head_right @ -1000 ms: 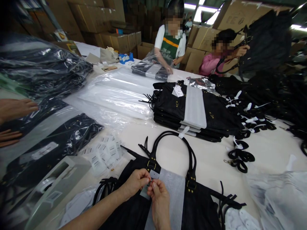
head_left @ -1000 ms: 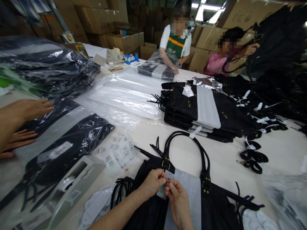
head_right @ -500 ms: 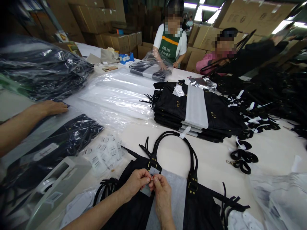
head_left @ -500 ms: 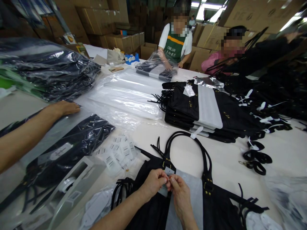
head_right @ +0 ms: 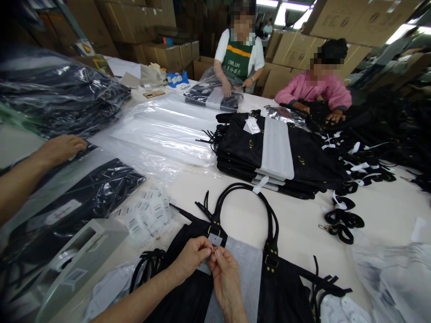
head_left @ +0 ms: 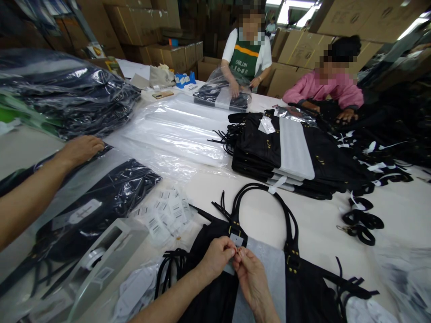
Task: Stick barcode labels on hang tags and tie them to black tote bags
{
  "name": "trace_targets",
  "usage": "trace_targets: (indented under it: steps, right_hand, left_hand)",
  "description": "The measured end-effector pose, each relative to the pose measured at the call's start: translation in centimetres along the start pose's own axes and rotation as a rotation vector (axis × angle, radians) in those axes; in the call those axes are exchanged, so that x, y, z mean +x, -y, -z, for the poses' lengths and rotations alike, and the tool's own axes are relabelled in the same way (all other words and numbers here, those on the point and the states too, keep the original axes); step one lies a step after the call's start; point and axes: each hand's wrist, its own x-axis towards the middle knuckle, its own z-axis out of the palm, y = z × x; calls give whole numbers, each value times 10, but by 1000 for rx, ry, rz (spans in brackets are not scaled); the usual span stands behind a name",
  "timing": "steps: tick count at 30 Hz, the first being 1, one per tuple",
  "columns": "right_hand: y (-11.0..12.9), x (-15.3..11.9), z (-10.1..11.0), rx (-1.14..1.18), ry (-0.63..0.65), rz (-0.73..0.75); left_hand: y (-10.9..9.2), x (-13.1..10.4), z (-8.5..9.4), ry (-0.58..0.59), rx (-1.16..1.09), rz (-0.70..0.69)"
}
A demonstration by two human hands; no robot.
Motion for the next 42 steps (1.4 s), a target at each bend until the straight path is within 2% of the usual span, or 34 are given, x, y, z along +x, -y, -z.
trace_targets:
  steps: [8, 16, 23, 33, 35, 42]
  right_hand:
    - [1, 1, 0, 33, 0, 6]
    - [-2, 0, -3, 40, -19, 18]
    - [-12, -2, -13, 67, -137, 109]
    - [-28, 3, -21, 23, -262, 186]
    - [-29, 3, -22, 15, -270, 192]
    - [-22, -1, -20, -22, -214, 175]
  left_hand:
    - [5, 1, 0, -18, 18, -20]
    - [0, -1, -4, -40, -8, -13]
    - [12, 3, -11, -127, -3, -57]
    - [25, 3, -13, -232, 140, -113]
    - [24, 4, -12, -213, 158, -107]
    - [13, 2, 1, -31, 238, -130]
